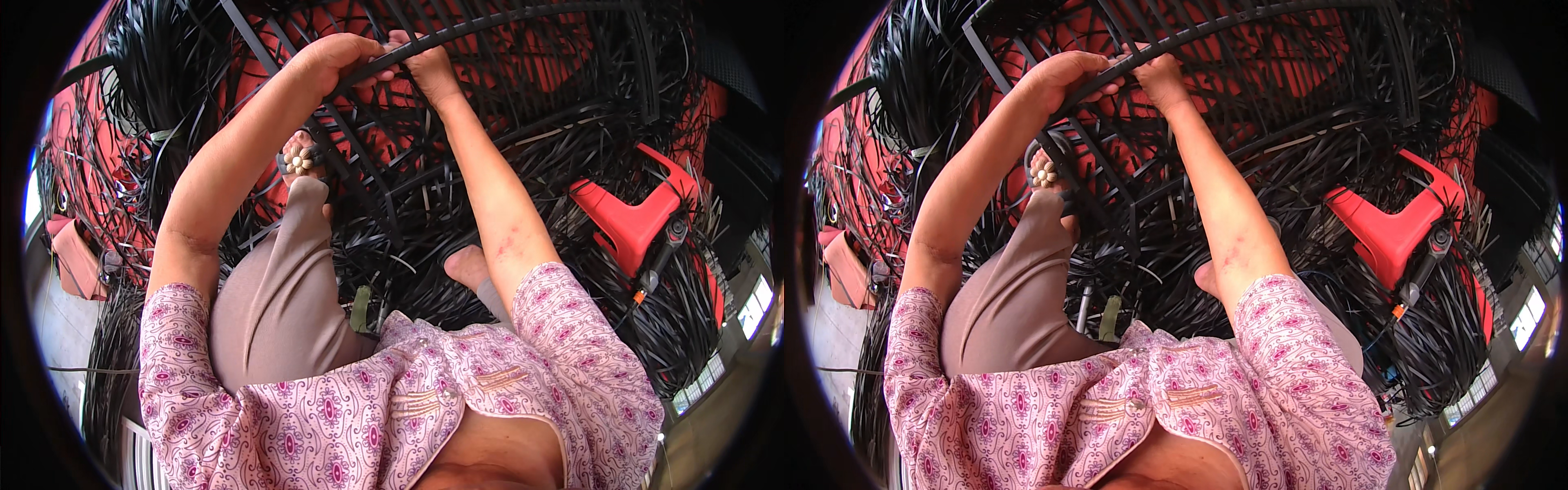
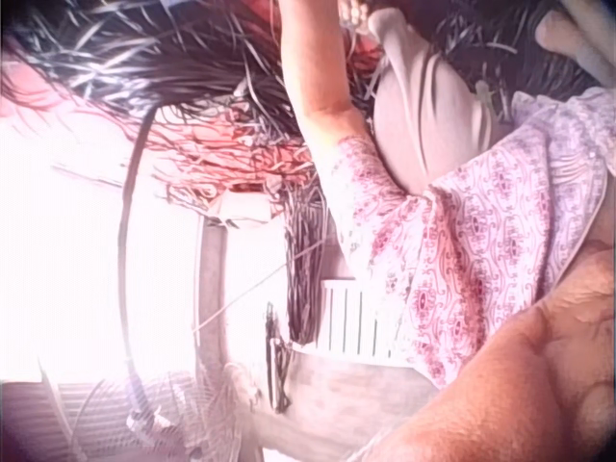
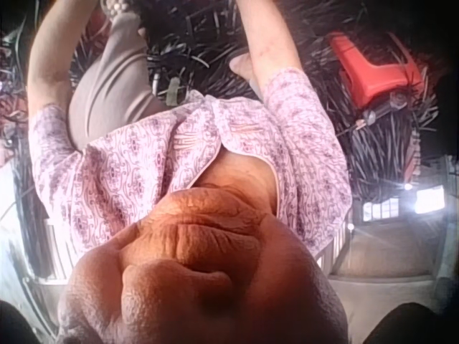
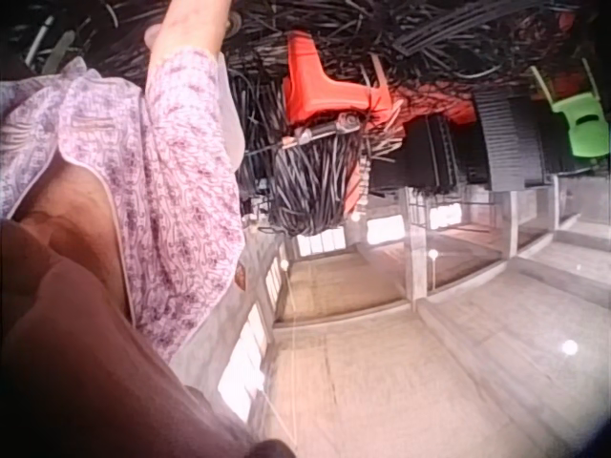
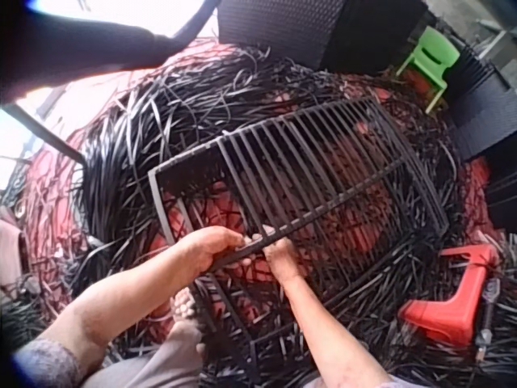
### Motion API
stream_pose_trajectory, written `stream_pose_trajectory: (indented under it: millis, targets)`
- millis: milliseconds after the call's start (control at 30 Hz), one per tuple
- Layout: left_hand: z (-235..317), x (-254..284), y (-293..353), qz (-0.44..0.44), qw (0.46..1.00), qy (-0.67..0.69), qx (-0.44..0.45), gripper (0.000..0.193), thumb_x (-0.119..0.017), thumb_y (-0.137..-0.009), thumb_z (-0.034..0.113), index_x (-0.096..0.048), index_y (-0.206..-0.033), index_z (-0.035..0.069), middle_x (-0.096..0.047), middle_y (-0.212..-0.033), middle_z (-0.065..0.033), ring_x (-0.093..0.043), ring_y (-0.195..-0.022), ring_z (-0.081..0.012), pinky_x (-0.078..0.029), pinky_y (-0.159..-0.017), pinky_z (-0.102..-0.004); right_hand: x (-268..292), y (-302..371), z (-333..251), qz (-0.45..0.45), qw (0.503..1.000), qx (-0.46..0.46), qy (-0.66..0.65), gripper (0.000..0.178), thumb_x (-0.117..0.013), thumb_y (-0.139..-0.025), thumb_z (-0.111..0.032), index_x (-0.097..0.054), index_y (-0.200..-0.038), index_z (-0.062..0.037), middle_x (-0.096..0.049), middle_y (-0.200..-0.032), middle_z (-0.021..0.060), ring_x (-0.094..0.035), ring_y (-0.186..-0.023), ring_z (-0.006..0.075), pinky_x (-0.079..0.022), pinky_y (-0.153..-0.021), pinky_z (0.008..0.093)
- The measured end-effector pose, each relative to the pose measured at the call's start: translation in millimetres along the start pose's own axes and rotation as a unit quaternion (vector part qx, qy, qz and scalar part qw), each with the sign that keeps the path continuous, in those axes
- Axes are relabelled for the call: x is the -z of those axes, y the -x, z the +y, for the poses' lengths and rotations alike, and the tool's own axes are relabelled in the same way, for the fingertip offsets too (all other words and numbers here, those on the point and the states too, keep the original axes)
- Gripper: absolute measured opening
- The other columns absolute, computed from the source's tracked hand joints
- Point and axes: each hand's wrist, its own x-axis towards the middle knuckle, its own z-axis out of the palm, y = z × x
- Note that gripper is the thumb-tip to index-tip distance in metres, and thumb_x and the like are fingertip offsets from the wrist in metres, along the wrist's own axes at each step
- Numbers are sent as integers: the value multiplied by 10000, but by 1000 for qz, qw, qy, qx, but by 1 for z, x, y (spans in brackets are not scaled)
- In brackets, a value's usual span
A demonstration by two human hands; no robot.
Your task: The person weaves black synthetic strips into a metal chair frame, securing them using a pneumatic staple gun and trimming excess material with a pair of shears.
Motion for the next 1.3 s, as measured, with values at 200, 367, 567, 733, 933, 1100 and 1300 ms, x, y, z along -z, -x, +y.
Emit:
stream_pose_trajectory:
  millis: [200, 367, 567, 733, 933, 1100, 1300]
  targets:
    - [-8, 7, -6, -4, 1000, -8, -25, 202, -547, -931, 190, -657, -1016, 43, -711, -862, -56, -673, -702, -107, -516, -548, -206, 6, 35, 1, 53, 994, -73, -58, 245, -640, -891, -151, -662, -1054, 30, -697, -910, 63, -644, -759, 125, -512, -695, 259]
    - [-7, 4, -7, 30, 997, -54, -41, 167, -563, -907, 184, -676, -959, 72, -698, -844, -33, -629, -698, -94, -488, -578, -221, -1, 66, -18, 56, 980, -139, -132, 192, -665, -893, -191, -686, -957, -11, -670, -810, 15, -599, -689, 68, -475, -608, 226]
    - [-15, 6, -15, 41, 995, -35, -89, 156, -583, -891, 176, -682, -932, 62, -692, -848, -36, -621, -696, -101, -486, -611, -226, -21, 67, -38, 92, 973, -30, -207, 212, -729, -854, -199, -695, -976, -29, -684, -856, 0, -597, -742, 54, -457, -604, 210]
    - [-13, 5, -13, 65, 993, -65, -74, 169, -592, -889, 185, -689, -916, 50, -687, -818, -35, -614, -673, -110, -477, -587, -245, -20, 65, -52, 81, 969, -80, -220, 235, -760, -839, -227, -700, -984, -52, -650, -805, -37, -548, -692, 28, -428, -567, 192]
    - [-7, 3, -6, 61, 994, -79, -43, 189, -596, -893, 204, -696, -914, 45, -682, -770, -28, -602, -622, -102, -457, -538, -253, -13, 64, -47, 44, 975, -98, -193, 251, -768, -841, -252, -701, -969, -48, -621, -776, -58, -511, -662, 18, -409, -552, 185]
    - [-8, -1, -2, 92, 991, -61, -71, 195, -648, -890, 223, -678, -828, 40, -640, -697, -25, -558, -561, -98, -429, -507, -250, -20, 64, -48, 72, 973, -71, -206, 224, -746, -860, -228, -699, -950, -29, -652, -816, -28, -540, -682, 33, -422, -577, 183]
    - [-20, 1, 7, 67, 967, -40, -242, 294, -643, -915, 307, -686, -874, 19, -638, -774, -22, -567, -713, -75, -450, -641, -220, -12, 64, -55, 36, 979, -95, -179, 217, -726, -877, -230, -689, -910, -19, -678, -808, 8, -569, -649, 50, -440, -557, 196]
